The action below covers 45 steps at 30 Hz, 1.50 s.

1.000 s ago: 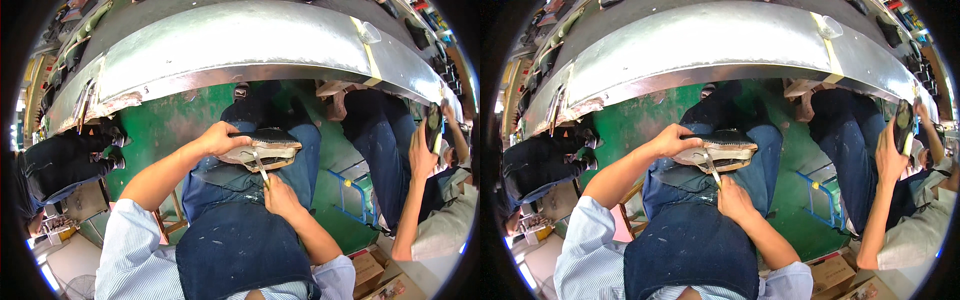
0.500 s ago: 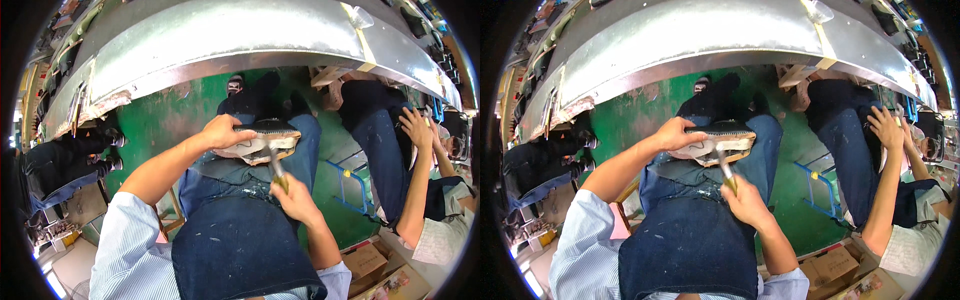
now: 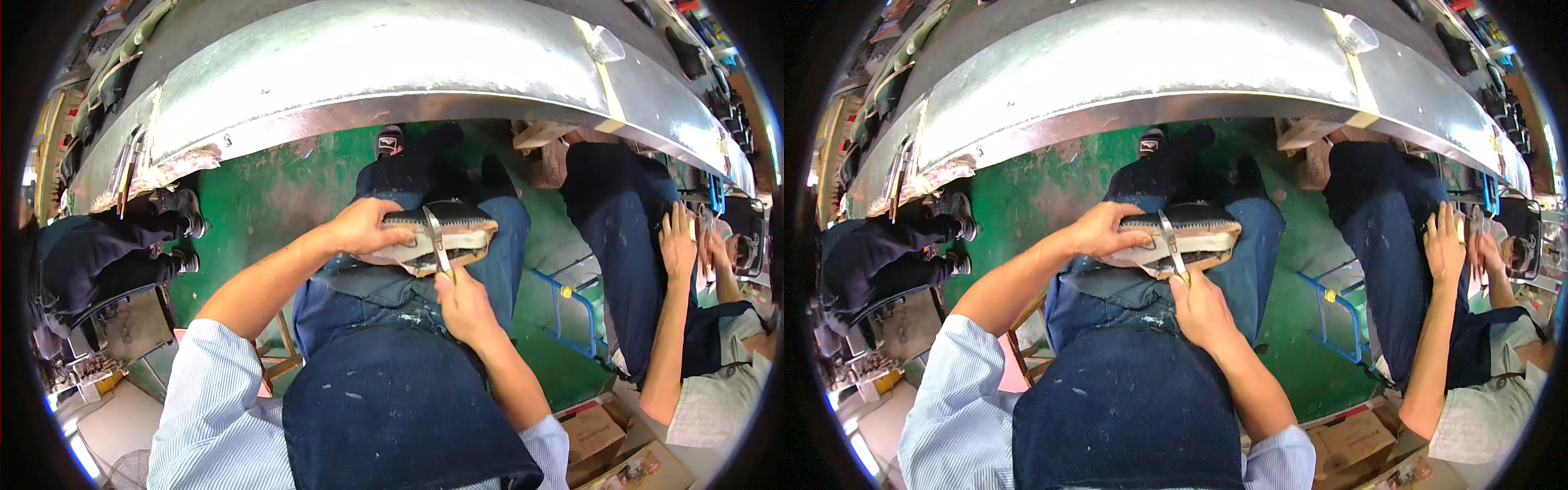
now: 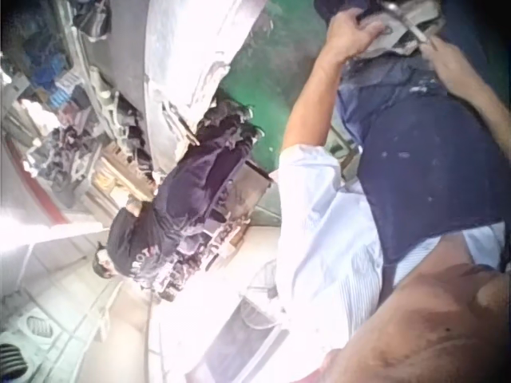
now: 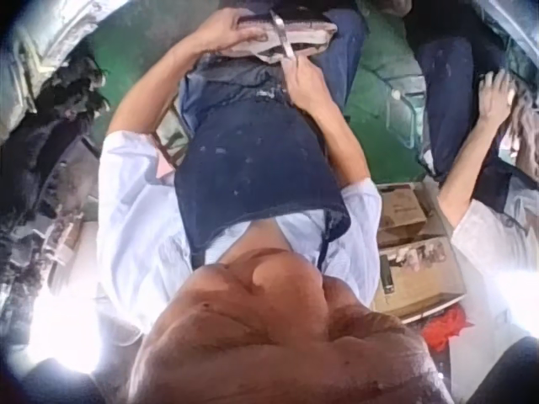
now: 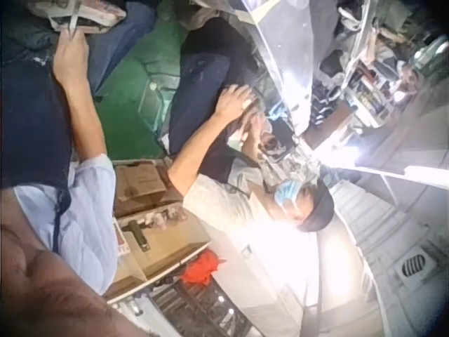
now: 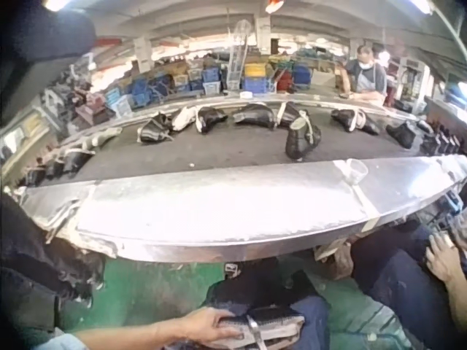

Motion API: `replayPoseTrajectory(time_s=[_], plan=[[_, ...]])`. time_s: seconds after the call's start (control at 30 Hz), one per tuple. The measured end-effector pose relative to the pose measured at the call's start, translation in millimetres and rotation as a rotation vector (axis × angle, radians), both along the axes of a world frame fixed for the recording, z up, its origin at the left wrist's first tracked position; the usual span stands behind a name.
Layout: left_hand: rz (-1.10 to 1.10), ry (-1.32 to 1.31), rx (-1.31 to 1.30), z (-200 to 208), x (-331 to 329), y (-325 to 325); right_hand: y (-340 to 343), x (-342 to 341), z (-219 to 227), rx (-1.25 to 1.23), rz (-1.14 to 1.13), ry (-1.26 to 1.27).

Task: Manually lasting shoes by pulling the upper material over the last and hammering it into place on an assembly line.

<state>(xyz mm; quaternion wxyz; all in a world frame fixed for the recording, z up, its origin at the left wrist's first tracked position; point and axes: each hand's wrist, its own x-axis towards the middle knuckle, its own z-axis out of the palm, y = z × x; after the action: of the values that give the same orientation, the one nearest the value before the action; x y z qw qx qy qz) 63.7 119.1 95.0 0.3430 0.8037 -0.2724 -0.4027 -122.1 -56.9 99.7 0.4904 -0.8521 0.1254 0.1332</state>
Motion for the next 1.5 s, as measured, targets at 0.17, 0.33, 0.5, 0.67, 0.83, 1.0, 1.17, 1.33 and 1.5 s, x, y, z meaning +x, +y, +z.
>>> replayPoseTrajectory(time_s=[0.17,0.33,0.5,0.67,0.83,1.0,1.17,1.33,1.5], plan=[[-0.011,0.022,-0.104,-7.9,1.9,6.0,7.0,-0.4,-3.1,-0.030,-0.038,-0.247],[0.007,0.133,-0.244,-7.4,-5.5,48.2,-12.0,-29.4,15.8,0.160,-0.112,0.061],[0.155,0.008,-0.273,27.6,-26.1,33.4,-35.6,-80.3,-2.8,0.522,-0.466,-0.002],[0.216,-0.059,-0.747,97.7,-20.3,-12.3,-44.7,-101.9,-0.5,0.657,-0.663,-0.070],[0.354,0.114,-0.441,87.5,24.0,-90.1,-44.8,-113.3,11.0,0.629,-0.604,-0.051],[0.419,0.539,-0.170,-92.8,32.0,-129.2,-43.8,-115.6,21.9,0.585,-0.478,0.030],[0.402,0.759,-0.173,-73.2,25.8,-143.7,-44.3,-127.9,24.3,0.428,-0.429,0.089],[0.670,1.201,-0.438,-88.2,-12.8,-112.2,-53.4,-122.4,27.8,0.426,-0.413,0.093],[0.469,0.329,-0.578,-88.5,-84.8,-78.9,-74.9,-104.5,64.1,0.106,-0.168,0.273]])
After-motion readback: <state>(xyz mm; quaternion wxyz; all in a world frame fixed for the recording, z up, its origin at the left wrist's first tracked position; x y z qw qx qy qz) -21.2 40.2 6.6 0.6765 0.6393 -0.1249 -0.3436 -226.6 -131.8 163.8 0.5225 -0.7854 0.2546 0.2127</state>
